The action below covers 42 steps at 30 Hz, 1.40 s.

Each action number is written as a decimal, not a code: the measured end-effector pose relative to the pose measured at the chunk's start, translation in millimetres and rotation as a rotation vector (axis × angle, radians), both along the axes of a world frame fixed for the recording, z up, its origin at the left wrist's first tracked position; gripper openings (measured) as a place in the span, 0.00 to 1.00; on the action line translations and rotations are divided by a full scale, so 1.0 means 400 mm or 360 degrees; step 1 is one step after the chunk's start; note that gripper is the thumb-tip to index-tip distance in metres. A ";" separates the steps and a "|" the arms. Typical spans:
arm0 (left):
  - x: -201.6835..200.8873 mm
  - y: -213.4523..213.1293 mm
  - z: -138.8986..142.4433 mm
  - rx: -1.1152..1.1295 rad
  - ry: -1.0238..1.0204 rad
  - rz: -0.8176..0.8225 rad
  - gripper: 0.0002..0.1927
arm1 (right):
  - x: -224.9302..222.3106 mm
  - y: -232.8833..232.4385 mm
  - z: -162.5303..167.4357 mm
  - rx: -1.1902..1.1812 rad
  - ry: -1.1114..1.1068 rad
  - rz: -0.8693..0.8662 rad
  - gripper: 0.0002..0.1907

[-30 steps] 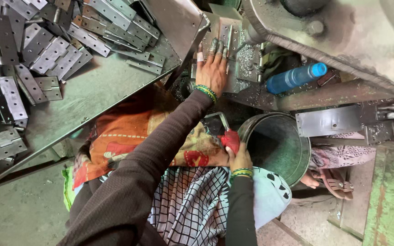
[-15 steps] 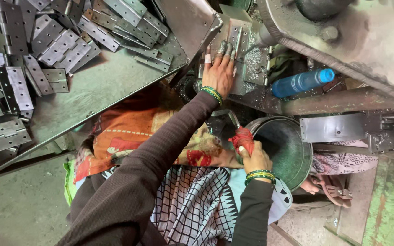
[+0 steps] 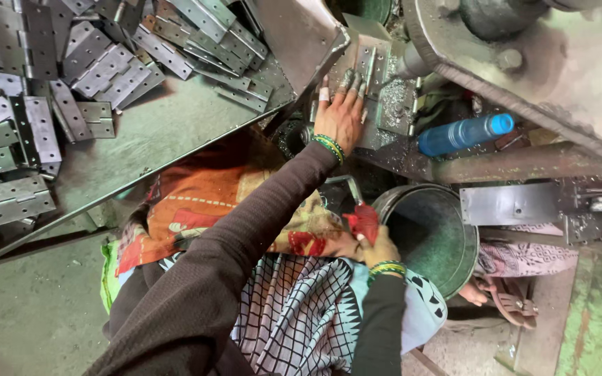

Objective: The person operates a drill press to drill holes into metal hinge plates. They pick up a hinge plate, place it under the drill, and pull a lever to activate the drill. After drilling, they remove the plate and place it on a pile of finished pieces. This process is repeated for multiple hinge plates.

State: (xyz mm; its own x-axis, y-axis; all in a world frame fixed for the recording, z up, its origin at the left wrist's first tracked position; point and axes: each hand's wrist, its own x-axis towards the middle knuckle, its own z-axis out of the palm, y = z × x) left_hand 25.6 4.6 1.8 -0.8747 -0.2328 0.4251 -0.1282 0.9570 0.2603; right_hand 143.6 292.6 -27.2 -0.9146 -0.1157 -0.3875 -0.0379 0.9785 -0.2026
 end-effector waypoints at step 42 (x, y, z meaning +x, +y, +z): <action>0.061 -0.010 0.043 0.0082 -0.0026 -0.0091 0.28 | 0.009 -0.002 0.008 -0.0104 -0.0010 0.0000 0.28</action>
State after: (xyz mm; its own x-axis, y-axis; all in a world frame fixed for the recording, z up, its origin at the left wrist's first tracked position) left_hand 50.0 0.5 19.0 -0.8939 -0.2033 0.3996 -0.0782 0.9483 0.3077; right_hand 147.2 291.8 -24.0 -0.9121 -0.1408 -0.3850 -0.0362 0.9632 -0.2664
